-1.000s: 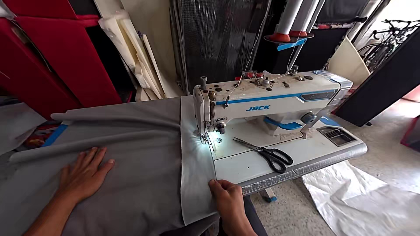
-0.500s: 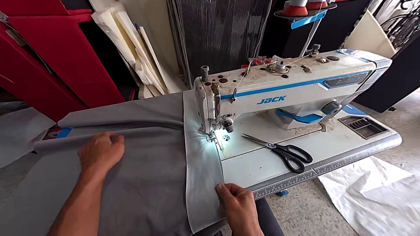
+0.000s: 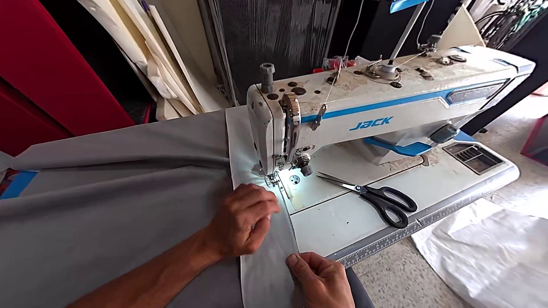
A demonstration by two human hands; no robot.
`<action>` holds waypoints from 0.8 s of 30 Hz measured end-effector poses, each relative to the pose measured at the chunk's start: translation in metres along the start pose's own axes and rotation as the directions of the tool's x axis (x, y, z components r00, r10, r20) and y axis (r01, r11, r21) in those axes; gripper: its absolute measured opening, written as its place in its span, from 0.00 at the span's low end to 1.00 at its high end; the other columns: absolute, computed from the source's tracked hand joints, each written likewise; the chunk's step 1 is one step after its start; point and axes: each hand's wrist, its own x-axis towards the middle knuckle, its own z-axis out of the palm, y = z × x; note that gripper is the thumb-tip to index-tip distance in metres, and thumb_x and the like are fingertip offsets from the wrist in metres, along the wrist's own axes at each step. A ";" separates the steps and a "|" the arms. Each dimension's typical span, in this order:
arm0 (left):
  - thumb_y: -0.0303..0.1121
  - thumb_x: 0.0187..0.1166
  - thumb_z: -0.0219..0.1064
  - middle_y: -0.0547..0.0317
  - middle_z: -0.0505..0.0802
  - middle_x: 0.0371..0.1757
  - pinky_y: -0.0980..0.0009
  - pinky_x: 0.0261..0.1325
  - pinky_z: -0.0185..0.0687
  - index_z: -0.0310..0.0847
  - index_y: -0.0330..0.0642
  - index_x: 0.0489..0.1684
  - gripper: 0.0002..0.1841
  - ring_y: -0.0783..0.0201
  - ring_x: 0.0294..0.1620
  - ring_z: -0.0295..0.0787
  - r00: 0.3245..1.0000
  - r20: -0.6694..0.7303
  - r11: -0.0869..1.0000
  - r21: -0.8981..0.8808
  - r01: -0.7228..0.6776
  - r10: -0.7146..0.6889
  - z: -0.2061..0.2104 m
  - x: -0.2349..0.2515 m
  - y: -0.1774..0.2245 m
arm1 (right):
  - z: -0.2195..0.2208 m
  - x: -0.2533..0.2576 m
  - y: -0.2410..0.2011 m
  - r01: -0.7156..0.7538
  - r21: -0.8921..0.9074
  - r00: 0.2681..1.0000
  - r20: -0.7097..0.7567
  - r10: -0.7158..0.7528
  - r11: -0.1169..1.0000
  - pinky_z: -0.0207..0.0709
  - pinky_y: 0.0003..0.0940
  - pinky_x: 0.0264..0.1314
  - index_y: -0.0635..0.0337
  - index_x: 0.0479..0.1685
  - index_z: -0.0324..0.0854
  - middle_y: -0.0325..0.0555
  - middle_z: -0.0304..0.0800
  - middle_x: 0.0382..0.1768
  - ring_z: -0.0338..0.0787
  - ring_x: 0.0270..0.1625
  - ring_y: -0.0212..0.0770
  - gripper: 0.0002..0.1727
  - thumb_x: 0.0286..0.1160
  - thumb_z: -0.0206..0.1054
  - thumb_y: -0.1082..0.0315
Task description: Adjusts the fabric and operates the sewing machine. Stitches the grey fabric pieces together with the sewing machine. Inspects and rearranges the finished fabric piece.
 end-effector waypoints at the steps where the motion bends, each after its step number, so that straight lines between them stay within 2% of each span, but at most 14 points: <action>1: 0.34 0.79 0.55 0.62 0.95 0.52 0.66 0.66 0.83 0.94 0.48 0.40 0.16 0.66 0.62 0.89 0.999 0.044 1.000 -0.023 -0.021 0.022 -0.001 -0.004 0.001 | 0.000 0.000 -0.001 -0.001 -0.008 1.000 0.008 0.001 1.000 0.79 0.27 0.24 0.59 0.29 0.92 0.37 0.88 0.17 0.85 0.19 0.28 0.09 0.77 0.71 0.68; 4: 0.35 0.81 0.54 0.62 0.97 0.55 0.65 0.73 0.81 0.93 0.47 0.42 0.17 0.63 0.67 0.89 0.989 0.122 0.995 -0.059 -0.082 0.089 -0.001 -0.010 0.008 | 0.003 0.000 -0.004 0.001 -0.040 1.000 0.025 0.000 0.999 0.79 0.26 0.24 0.60 0.29 0.92 0.37 0.88 0.17 0.85 0.19 0.27 0.08 0.77 0.71 0.70; 11: 0.32 0.78 0.55 0.59 0.98 0.53 0.67 0.73 0.83 0.94 0.43 0.40 0.16 0.62 0.65 0.91 0.991 0.115 0.993 -0.112 -0.049 0.062 0.002 -0.014 0.012 | 0.000 -0.001 -0.006 -0.015 -0.062 0.999 0.044 0.018 0.998 0.79 0.24 0.25 0.61 0.31 0.91 0.36 0.88 0.18 0.84 0.19 0.25 0.08 0.77 0.71 0.71; 19: 0.31 0.77 0.55 0.60 0.97 0.58 0.67 0.75 0.82 0.95 0.43 0.46 0.17 0.63 0.70 0.89 0.986 0.160 0.994 -0.107 -0.030 0.047 0.002 -0.015 0.011 | 0.003 -0.005 -0.005 -0.022 -0.023 1.000 0.019 0.023 0.999 0.81 0.23 0.26 0.62 0.34 0.90 0.37 0.90 0.18 0.86 0.20 0.25 0.06 0.77 0.70 0.73; 24: 0.30 0.76 0.54 0.61 0.97 0.57 0.69 0.74 0.82 0.96 0.44 0.46 0.18 0.65 0.69 0.89 0.983 0.181 0.997 -0.080 -0.014 0.028 0.002 -0.017 0.013 | 0.005 -0.009 -0.002 -0.008 -0.011 1.000 -0.011 0.008 1.000 0.82 0.23 0.27 0.63 0.35 0.90 0.37 0.90 0.19 0.87 0.21 0.25 0.06 0.78 0.69 0.73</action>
